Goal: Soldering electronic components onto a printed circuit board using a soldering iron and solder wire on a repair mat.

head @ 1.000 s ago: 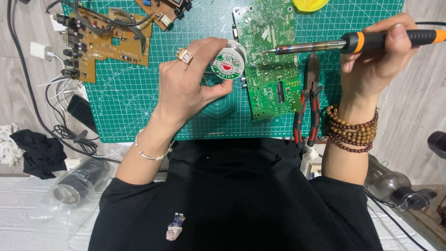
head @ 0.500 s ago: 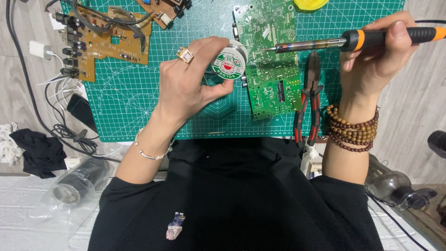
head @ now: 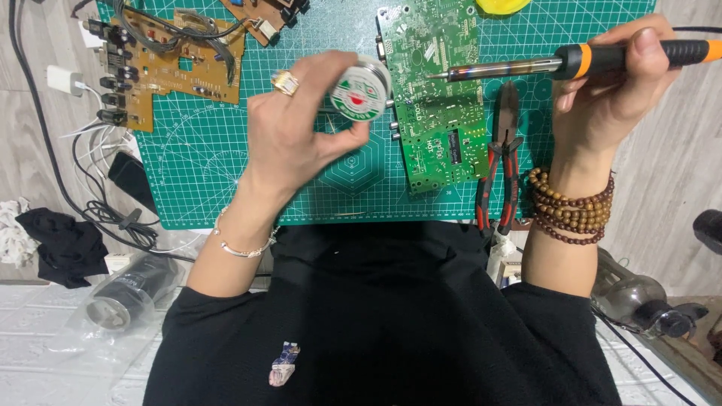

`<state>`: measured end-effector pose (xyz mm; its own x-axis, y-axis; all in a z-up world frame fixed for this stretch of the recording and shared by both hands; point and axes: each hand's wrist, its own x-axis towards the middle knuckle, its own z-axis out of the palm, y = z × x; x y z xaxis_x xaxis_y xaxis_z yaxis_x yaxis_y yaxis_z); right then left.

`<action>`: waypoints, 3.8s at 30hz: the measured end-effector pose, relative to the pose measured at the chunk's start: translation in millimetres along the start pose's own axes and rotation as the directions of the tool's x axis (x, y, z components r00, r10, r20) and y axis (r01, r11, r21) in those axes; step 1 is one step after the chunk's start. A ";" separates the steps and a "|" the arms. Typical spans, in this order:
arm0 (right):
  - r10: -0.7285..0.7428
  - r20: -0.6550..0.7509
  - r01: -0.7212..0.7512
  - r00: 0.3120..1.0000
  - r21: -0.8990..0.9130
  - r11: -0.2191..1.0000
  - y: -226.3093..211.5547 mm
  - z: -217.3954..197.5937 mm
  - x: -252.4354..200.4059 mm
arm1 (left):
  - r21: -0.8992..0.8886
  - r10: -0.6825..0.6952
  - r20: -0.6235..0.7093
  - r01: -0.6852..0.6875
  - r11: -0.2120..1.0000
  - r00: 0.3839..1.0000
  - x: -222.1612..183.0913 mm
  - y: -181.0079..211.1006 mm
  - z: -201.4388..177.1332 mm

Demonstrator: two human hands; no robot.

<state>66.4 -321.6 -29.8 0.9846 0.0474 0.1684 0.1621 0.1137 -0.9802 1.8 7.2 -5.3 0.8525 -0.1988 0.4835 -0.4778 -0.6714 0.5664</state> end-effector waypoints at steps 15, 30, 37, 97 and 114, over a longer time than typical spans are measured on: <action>-0.072 0.009 0.073 0.997 -0.129 0.989 10.9 -9.0 -2.3 | 0.379 -0.250 0.090 0.199 0.904 0.964 -6.9 -11.2 -8.1; -0.088 0.013 0.089 0.996 -0.170 0.981 8.9 -10.1 -1.9 | -0.237 -0.238 -0.004 0.230 0.944 0.971 8.9 5.2 -30.6; -0.048 -0.049 0.037 0.998 -0.196 0.980 9.9 -14.7 -6.6 | -0.297 -0.211 0.092 0.229 0.927 0.973 8.4 2.5 -28.4; 0.064 -0.086 -0.073 0.994 -0.114 0.991 24.7 -41.1 -11.9 | 0.143 -0.118 0.304 0.077 0.987 0.945 -0.5 -19.3 -5.4; 0.073 -0.055 -0.077 0.996 -0.077 0.994 28.3 -46.8 -11.2 | 0.220 -0.050 0.311 -0.021 0.975 0.949 5.3 -8.1 -13.4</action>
<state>63.0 -365.4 -64.3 0.9959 0.0011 0.0905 0.0904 0.0325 -0.9954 7.4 21.2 1.6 0.8987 -0.3775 0.2230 -0.4374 -0.8075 0.3958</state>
